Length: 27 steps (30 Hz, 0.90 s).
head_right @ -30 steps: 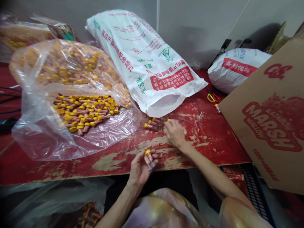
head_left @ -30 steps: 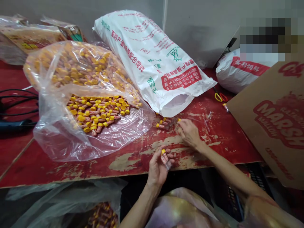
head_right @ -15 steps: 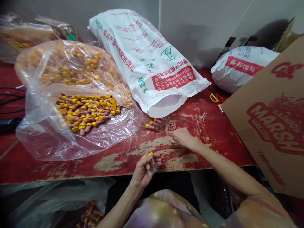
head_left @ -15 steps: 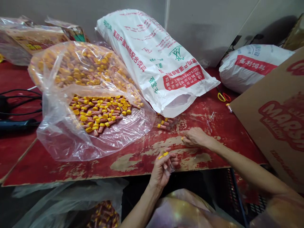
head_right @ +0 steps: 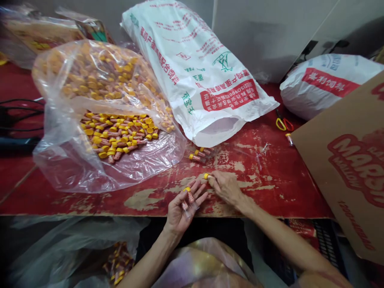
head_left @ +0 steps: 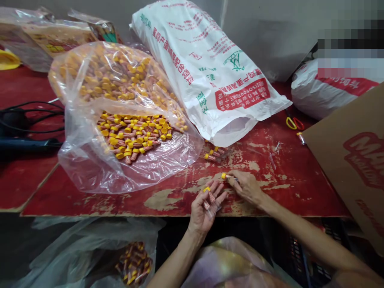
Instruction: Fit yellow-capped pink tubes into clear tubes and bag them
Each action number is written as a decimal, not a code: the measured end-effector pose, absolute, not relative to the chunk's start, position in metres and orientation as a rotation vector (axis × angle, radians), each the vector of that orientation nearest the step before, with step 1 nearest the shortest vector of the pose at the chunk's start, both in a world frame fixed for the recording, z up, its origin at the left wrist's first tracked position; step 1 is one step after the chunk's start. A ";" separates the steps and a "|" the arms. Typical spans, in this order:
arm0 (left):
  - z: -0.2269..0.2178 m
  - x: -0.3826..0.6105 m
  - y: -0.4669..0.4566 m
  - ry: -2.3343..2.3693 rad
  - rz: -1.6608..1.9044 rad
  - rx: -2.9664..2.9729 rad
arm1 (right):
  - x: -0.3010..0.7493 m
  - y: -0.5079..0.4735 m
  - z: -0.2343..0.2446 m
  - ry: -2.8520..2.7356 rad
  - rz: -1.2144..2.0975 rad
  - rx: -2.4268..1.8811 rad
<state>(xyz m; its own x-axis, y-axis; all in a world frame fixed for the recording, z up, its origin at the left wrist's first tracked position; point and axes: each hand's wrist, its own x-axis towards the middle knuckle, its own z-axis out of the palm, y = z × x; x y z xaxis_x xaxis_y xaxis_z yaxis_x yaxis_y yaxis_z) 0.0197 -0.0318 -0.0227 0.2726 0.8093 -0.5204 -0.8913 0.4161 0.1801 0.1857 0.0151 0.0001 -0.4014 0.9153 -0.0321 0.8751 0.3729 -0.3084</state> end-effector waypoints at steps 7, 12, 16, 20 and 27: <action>-0.019 0.001 -0.032 0.667 1.220 -0.124 | 0.144 0.007 0.004 -2.527 0.311 -1.426; -0.015 -0.007 -0.039 0.668 1.217 -0.125 | 0.132 0.069 -0.001 -2.531 -0.055 -1.703; -0.016 -0.012 -0.045 0.633 1.218 -0.129 | 0.122 0.080 -0.010 -2.611 -0.181 -1.683; -0.018 -0.015 -0.046 0.597 1.206 -0.130 | 0.136 0.063 0.011 -2.725 0.055 -1.723; -0.018 -0.014 -0.043 0.611 1.162 -0.143 | 0.159 0.053 0.034 -3.076 0.277 -1.788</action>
<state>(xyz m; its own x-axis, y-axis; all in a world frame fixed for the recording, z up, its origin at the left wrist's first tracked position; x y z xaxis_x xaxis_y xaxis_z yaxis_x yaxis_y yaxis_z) -0.0142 -0.0433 -0.0181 0.2565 0.8147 -0.5200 -0.8899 0.4090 0.2018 0.1591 0.0526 0.0344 -0.4305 0.7927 -0.4315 0.8570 0.5090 0.0800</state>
